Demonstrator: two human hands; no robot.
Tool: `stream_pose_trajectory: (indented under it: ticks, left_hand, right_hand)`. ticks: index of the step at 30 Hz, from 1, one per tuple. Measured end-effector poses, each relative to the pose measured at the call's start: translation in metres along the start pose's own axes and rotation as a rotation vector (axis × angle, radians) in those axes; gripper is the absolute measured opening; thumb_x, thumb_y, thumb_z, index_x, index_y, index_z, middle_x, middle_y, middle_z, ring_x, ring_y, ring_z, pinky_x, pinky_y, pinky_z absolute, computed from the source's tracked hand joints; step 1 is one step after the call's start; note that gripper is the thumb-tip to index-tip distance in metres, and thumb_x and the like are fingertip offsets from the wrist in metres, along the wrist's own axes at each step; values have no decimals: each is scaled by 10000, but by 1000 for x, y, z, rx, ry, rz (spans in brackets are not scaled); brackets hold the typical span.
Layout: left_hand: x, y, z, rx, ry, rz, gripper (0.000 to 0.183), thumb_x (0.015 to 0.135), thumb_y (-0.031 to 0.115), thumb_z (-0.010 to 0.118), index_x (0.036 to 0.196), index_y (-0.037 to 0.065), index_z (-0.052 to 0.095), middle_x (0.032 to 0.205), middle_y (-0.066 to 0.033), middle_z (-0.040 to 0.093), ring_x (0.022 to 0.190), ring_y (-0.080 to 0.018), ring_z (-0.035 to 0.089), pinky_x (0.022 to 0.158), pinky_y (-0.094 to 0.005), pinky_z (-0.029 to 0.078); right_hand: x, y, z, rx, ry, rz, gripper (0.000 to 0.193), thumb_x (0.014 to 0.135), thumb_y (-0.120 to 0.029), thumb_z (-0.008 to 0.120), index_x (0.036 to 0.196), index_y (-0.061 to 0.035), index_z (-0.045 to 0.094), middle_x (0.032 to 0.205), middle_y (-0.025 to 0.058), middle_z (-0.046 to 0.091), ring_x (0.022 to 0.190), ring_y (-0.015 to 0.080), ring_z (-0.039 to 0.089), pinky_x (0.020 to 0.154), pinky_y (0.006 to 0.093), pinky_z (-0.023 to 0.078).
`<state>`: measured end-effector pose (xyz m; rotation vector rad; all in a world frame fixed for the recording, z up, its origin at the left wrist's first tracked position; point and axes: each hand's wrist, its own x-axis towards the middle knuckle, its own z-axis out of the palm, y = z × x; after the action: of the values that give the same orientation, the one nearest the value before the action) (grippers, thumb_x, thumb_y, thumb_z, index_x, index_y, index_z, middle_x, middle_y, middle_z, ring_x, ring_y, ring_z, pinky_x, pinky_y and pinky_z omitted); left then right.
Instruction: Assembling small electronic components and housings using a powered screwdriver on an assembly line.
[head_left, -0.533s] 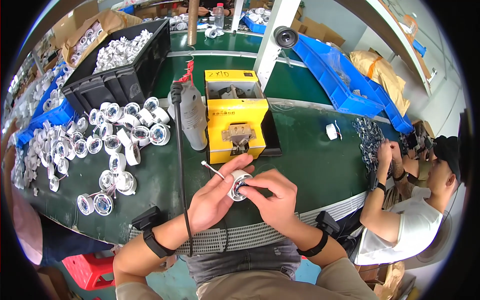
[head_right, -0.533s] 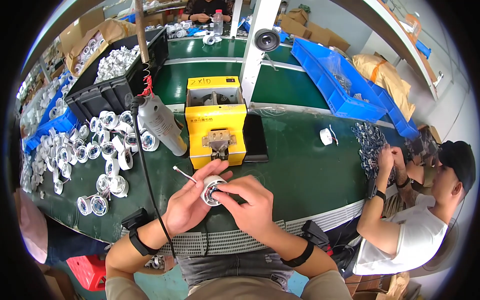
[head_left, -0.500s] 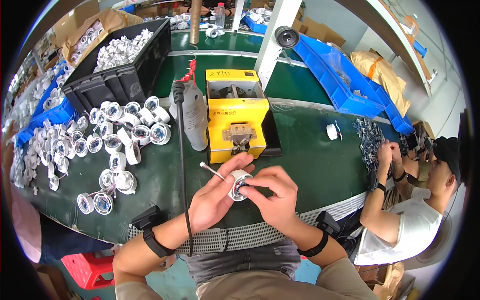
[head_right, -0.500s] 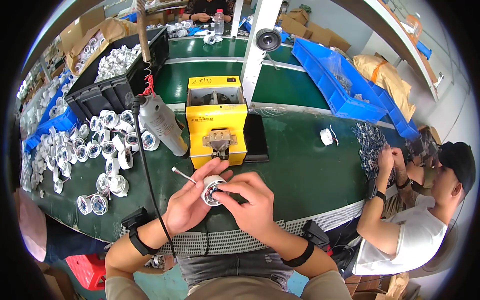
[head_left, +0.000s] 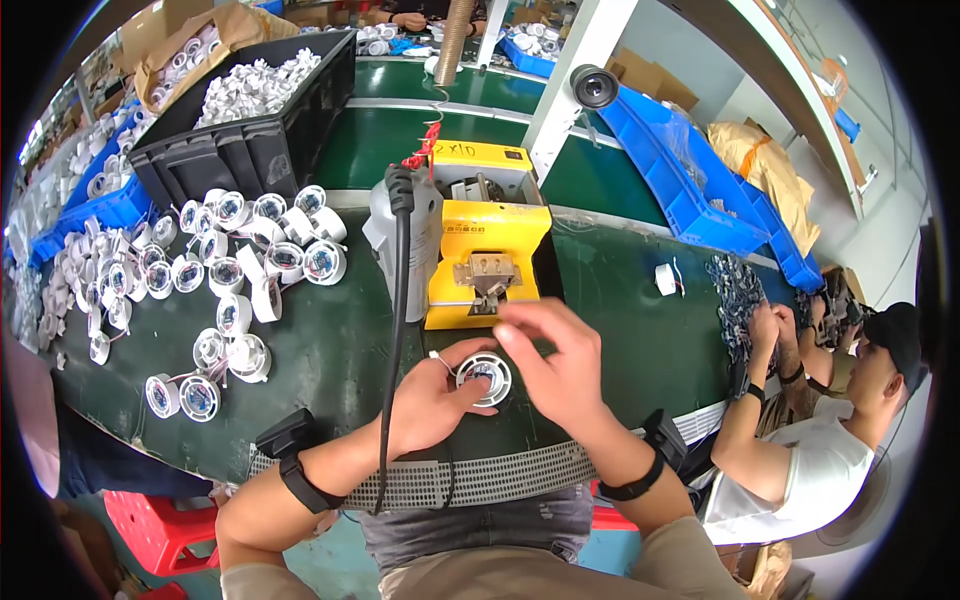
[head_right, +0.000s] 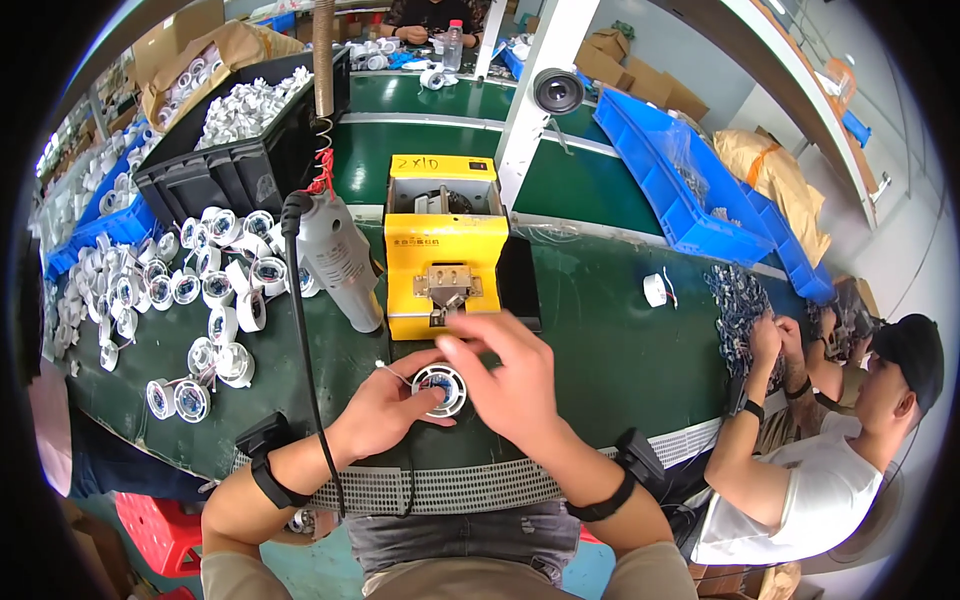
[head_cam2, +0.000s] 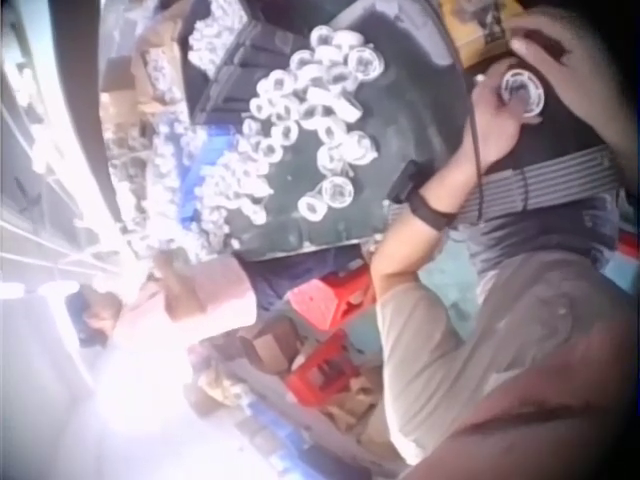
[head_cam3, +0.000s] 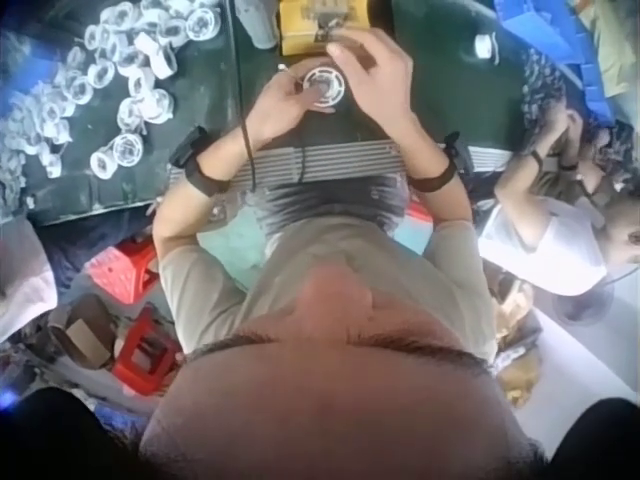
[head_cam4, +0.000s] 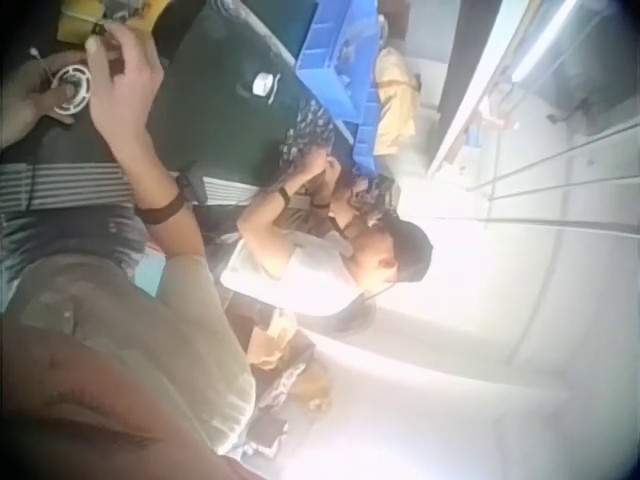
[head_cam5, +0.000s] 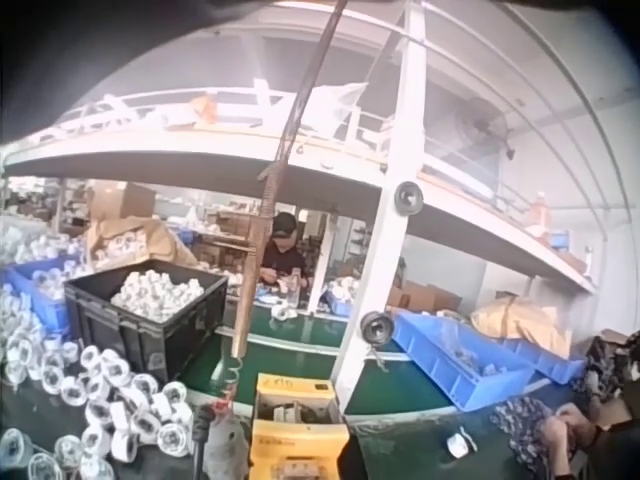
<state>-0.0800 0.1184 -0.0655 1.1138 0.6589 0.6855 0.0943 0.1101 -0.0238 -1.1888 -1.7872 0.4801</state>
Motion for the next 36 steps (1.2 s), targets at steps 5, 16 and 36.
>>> stream_pose_trajectory:
  ticks: [5,16,36]
  left_hand:
    - [-1,-2,1,-43,71,-17,336,979,111,479,1291,-13,462,1204,-141,584,1070,-275,620,866,-422,572]
    - [6,-7,-7,-112,171,-196,367,952,32,480,1317,-5,469,1133,-85,573,937,-192,624,833,-357,592]
    - [5,-7,-8,-93,221,-187,368,983,78,442,1339,-14,444,1101,-105,576,918,-196,638,833,-335,592]
  right_hand:
    - [48,-31,66,38,15,-57,746,746,-265,806,1314,-9,395,1104,180,637,1022,283,645,855,383,509]
    - [81,-26,35,548,594,-146,445,968,-203,433,1331,13,294,669,72,485,503,152,484,474,287,432]
    - [73,-16,35,589,462,-18,368,974,-236,467,1231,-6,338,671,71,475,495,146,473,466,290,428]
